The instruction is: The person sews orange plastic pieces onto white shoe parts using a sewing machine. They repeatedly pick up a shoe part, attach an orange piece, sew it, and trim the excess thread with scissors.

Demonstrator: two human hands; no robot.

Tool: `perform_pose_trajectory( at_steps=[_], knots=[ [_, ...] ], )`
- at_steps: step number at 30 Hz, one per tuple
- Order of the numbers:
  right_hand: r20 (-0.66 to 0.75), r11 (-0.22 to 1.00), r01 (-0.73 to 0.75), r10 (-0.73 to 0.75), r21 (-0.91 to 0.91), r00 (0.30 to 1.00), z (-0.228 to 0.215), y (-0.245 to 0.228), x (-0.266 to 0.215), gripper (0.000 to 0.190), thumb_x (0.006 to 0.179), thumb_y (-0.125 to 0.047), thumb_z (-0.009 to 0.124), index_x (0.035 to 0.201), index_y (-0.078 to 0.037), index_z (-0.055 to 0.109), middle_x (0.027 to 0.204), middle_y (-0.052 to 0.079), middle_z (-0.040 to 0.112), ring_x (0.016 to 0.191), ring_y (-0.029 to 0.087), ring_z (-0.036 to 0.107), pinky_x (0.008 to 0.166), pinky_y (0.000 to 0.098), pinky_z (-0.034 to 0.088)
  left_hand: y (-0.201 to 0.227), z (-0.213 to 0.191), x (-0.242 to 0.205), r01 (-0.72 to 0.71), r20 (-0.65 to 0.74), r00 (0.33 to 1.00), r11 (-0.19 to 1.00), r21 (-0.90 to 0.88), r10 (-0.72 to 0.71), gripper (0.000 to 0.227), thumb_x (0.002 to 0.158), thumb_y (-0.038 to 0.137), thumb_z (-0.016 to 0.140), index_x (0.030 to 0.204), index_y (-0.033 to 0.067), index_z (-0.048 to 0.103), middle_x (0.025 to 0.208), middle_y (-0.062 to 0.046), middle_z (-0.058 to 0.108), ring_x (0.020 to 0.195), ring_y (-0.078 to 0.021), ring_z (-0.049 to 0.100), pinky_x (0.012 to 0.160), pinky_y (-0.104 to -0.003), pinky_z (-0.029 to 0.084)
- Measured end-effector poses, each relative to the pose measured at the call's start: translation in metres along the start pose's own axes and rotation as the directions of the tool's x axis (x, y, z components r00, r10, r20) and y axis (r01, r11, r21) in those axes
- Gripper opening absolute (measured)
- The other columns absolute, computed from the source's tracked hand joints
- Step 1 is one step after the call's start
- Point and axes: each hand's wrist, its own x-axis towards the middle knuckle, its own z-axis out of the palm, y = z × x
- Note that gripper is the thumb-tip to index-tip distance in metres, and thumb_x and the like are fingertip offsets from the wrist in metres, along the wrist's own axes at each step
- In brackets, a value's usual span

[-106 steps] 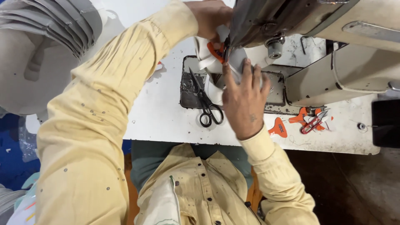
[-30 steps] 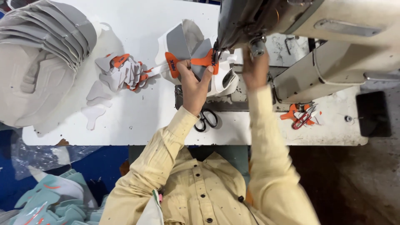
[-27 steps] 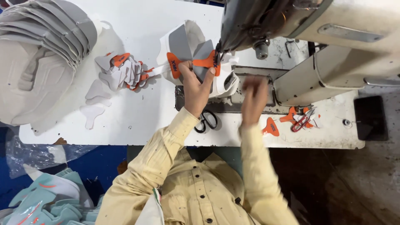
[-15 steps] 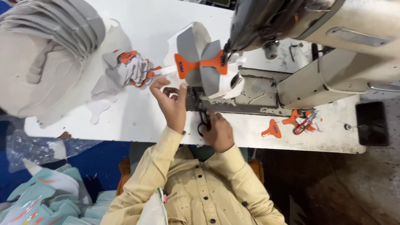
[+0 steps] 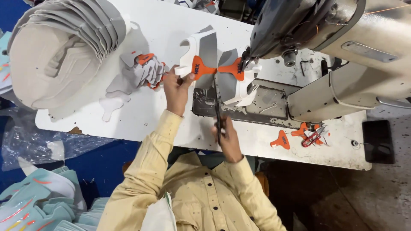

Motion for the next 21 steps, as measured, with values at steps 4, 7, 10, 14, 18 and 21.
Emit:
perform_pose_trajectory(
  at_steps=[4,7,10,14,18,21],
  knots=[
    [-0.062,0.991,-0.045,0.053,0.125,0.997,0.009,-0.047,0.028,0.037,0.092,-0.021,0.075,0.115,0.001,0.057,0.079,0.002,0.058,0.053,0.010,0.044,0.046,0.0277,0.037,-0.002,0.002,-0.009,-0.003,-0.035,0.999,1.000,0.001,0.003,0.023,0.100,0.016,0.075,0.113,0.0010,0.064,0.096,0.003,0.065,0.082,-0.0041,0.053,0.074,-0.022,0.046],
    [-0.067,0.977,-0.063,0.078,0.205,0.995,0.013,-0.050,0.021,0.034,0.091,-0.021,0.073,0.115,-0.002,0.058,0.076,0.000,0.056,0.052,0.009,0.047,0.043,0.0261,0.038,0.002,0.000,-0.006,-0.006,0.016,1.000,0.998,-0.058,0.007,0.027,0.100,0.020,0.075,0.115,0.0016,0.062,0.099,0.003,0.065,0.086,-0.0037,0.054,0.077,-0.021,0.047],
    [-0.003,0.917,0.003,-0.002,0.398,1.000,0.009,-0.037,0.022,0.030,0.098,-0.024,0.070,0.117,-0.003,0.059,0.080,-0.001,0.056,0.059,0.006,0.053,0.050,0.0227,0.044,0.002,-0.001,-0.008,0.036,0.003,0.999,0.999,-0.029,-0.036,0.028,0.097,0.021,0.076,0.115,0.0024,0.063,0.096,0.004,0.065,0.081,-0.0030,0.053,0.072,-0.021,0.046],
    [-0.053,0.939,-0.005,0.024,0.344,0.998,0.017,-0.038,0.033,0.029,0.096,-0.020,0.074,0.113,-0.003,0.059,0.075,-0.001,0.054,0.054,0.006,0.050,0.046,0.0228,0.043,-0.005,0.001,-0.015,0.043,0.008,0.999,0.994,-0.096,-0.042,0.027,0.099,0.021,0.074,0.116,0.0030,0.063,0.098,0.004,0.064,0.083,-0.0027,0.052,0.073,-0.021,0.044],
    [-0.063,0.969,-0.095,0.112,0.227,0.992,0.017,-0.035,0.030,0.027,0.091,-0.017,0.077,0.104,-0.001,0.060,0.069,0.000,0.056,0.045,0.008,0.047,0.038,0.0270,0.037,-0.008,-0.009,-0.013,0.062,-0.064,0.996,0.997,-0.047,-0.065,0.024,0.101,0.019,0.074,0.114,0.0032,0.062,0.091,0.005,0.061,0.072,-0.0020,0.045,0.061,-0.021,0.038],
    [-0.036,0.993,-0.093,0.096,0.073,0.995,0.011,-0.007,0.024,0.027,0.089,-0.017,0.078,0.102,0.000,0.061,0.064,0.003,0.057,0.042,0.009,0.048,0.037,0.0286,0.037,0.008,-0.021,-0.008,0.123,-0.032,0.991,0.986,-0.111,-0.128,0.025,0.099,0.019,0.073,0.115,0.0038,0.062,0.085,0.007,0.058,0.063,-0.0011,0.037,0.052,-0.021,0.030]
  ],
)
